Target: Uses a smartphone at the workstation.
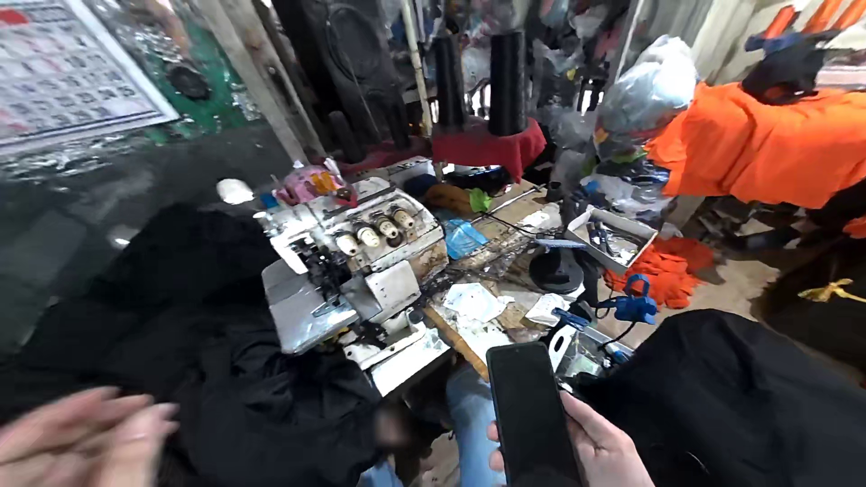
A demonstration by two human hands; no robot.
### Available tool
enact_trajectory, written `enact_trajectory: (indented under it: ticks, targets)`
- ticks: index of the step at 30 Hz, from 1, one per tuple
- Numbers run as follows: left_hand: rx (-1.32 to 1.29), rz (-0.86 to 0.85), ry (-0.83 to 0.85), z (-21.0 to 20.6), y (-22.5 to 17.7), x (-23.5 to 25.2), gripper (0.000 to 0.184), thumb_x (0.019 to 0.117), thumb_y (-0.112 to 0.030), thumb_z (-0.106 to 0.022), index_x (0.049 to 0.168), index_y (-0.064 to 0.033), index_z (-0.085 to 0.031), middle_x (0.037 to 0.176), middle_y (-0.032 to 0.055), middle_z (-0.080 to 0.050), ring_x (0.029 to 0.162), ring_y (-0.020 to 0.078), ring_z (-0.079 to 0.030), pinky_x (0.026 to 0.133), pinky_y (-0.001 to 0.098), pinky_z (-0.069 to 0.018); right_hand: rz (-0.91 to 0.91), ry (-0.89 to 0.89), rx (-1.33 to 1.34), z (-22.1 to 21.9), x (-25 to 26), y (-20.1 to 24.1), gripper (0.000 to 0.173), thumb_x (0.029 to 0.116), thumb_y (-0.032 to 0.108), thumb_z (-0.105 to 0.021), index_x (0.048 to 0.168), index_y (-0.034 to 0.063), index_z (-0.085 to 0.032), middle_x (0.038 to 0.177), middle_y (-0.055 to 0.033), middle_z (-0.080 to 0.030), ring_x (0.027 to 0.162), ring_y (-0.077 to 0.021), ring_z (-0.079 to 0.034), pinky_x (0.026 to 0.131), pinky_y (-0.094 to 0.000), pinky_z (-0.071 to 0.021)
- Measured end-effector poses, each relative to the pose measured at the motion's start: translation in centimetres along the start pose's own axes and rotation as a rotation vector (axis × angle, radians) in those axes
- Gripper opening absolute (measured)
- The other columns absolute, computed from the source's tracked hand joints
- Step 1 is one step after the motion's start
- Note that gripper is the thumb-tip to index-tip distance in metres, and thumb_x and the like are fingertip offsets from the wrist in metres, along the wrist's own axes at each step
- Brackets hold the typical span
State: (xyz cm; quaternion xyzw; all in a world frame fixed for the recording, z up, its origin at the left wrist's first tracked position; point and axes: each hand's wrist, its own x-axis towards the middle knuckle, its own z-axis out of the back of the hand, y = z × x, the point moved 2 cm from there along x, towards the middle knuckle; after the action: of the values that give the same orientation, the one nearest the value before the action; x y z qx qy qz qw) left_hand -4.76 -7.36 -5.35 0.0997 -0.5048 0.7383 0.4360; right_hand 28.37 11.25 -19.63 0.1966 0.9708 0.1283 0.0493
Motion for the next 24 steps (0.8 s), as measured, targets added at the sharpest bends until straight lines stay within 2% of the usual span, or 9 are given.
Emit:
enact_trajectory:
  ticks: [2, 4, 8, 11, 13, 15, 18, 21, 24]
  targets:
    - [-0.194, -0.050, 0.157, -1.7, -0.3, -3.0, 0.030, 0.1006, -0.008, -0.063, 0.126, 0.0060, -0.057, 0.115, 0.0095, -0.067, 0.098, 0.0148, -0.070, 0.083, 0.0366, -0.0630, 0.007, -0.007, -0.009, -0.3, 0.8, -0.4, 0.063, 0.1036, 0.057, -0.034, 0.140, 0.0117, -0.059, 0.139, -0.0279, -0.058, 0.124, -0.0478, -0.059, 0.102, -0.0680, -0.0461]
    - [-0.300, -0.039, 0.315, -4.7, -1.6, -5.9, 0.023, 0.1009, -0.013, -0.064, 0.119, 0.0015, -0.065, 0.114, 0.0123, -0.069, 0.097, 0.0215, -0.071, 0.081, 0.0414, -0.0636, 0.012, -0.004, 0.024, -0.4, 1.2, -0.9, 0.063, 0.1023, 0.056, -0.036, 0.138, 0.0099, -0.060, 0.139, -0.0289, -0.058, 0.124, -0.0475, -0.058, 0.101, -0.0672, -0.0465]
    - [-0.551, 0.186, 0.522, -11.4, -3.1, -11.0, 0.032, 0.1047, -0.020, -0.058, 0.128, 0.0007, -0.063, 0.122, 0.0143, -0.068, 0.102, 0.0258, -0.071, 0.083, 0.0431, -0.0644, 0.019, -0.046, 0.056, -0.8, 1.7, -2.4, 0.060, 0.1011, 0.053, -0.040, 0.136, 0.0089, -0.061, 0.137, -0.0289, -0.059, 0.119, -0.0448, -0.061, 0.097, -0.0630, -0.0500]
    - [-0.674, 0.288, 0.572, -13.9, -3.7, -12.6, 0.040, 0.1097, -0.018, -0.046, 0.142, 0.0044, -0.052, 0.132, 0.0149, -0.064, 0.109, 0.0254, -0.069, 0.089, 0.0430, -0.0634, 0.044, -0.094, 0.018, -0.9, 1.9, -3.5, 0.056, 0.1022, 0.052, -0.042, 0.130, 0.0093, -0.065, 0.129, -0.0254, -0.064, 0.115, -0.0397, -0.065, 0.095, -0.0605, -0.0526]
    - [-0.687, 0.337, 0.574, -14.2, -3.9, -12.9, 0.042, 0.1108, -0.019, -0.042, 0.145, 0.0047, -0.049, 0.129, 0.0137, -0.066, 0.100, 0.0223, -0.071, 0.080, 0.0391, -0.0642, 0.046, -0.145, 0.023, -0.9, 1.9, -4.2, 0.054, 0.1038, 0.050, -0.039, 0.124, 0.0098, -0.069, 0.123, -0.0220, -0.068, 0.112, -0.0362, -0.067, 0.094, -0.0594, -0.0541]
    - [-0.681, 0.344, 0.580, -14.3, -3.5, -12.8, 0.043, 0.1110, -0.019, -0.042, 0.145, 0.0052, -0.048, 0.126, 0.0129, -0.067, 0.096, 0.0205, -0.071, 0.077, 0.0372, -0.0642, 0.040, -0.180, 0.040, -0.7, 2.2, -4.5, 0.055, 0.1039, 0.050, -0.037, 0.121, 0.0095, -0.070, 0.121, -0.0219, -0.069, 0.111, -0.0364, -0.067, 0.093, -0.0596, -0.0546]
    - [-0.700, 0.375, 0.582, -14.3, -2.7, -12.2, 0.044, 0.1100, -0.015, -0.044, 0.150, 0.0057, -0.043, 0.120, 0.0128, -0.068, 0.091, 0.0216, -0.072, 0.071, 0.0378, -0.0651, 0.040, -0.133, 0.003, -0.5, 3.0, -4.4, 0.055, 0.1043, 0.049, -0.038, 0.126, 0.0081, -0.068, 0.124, -0.0233, -0.067, 0.113, -0.0363, -0.066, 0.095, -0.0584, -0.0540]
    - [-0.714, 0.462, 0.563, -14.4, -2.1, -11.5, 0.045, 0.1092, -0.012, -0.044, 0.151, 0.0028, -0.044, 0.114, 0.0120, -0.069, 0.086, 0.0216, -0.071, 0.067, 0.0366, -0.0637, -0.018, -0.083, -0.122, -1.0, 3.6, -4.2, 0.057, 0.1075, 0.049, -0.031, 0.134, 0.0098, -0.063, 0.130, -0.0224, -0.065, 0.119, -0.0372, -0.064, 0.099, -0.0598, -0.0519]
    - [-0.752, 0.488, 0.562, -14.7, -1.9, -11.0, 0.046, 0.1072, -0.011, -0.050, 0.151, 0.0031, -0.045, 0.121, 0.0129, -0.069, 0.095, 0.0239, -0.072, 0.074, 0.0389, -0.0656, -0.020, -0.083, -0.141, -0.9, 4.1, -4.2, 0.056, 0.1085, 0.049, -0.031, 0.138, 0.0094, -0.059, 0.131, -0.0228, -0.064, 0.119, -0.0377, -0.063, 0.098, -0.0618, -0.0521]
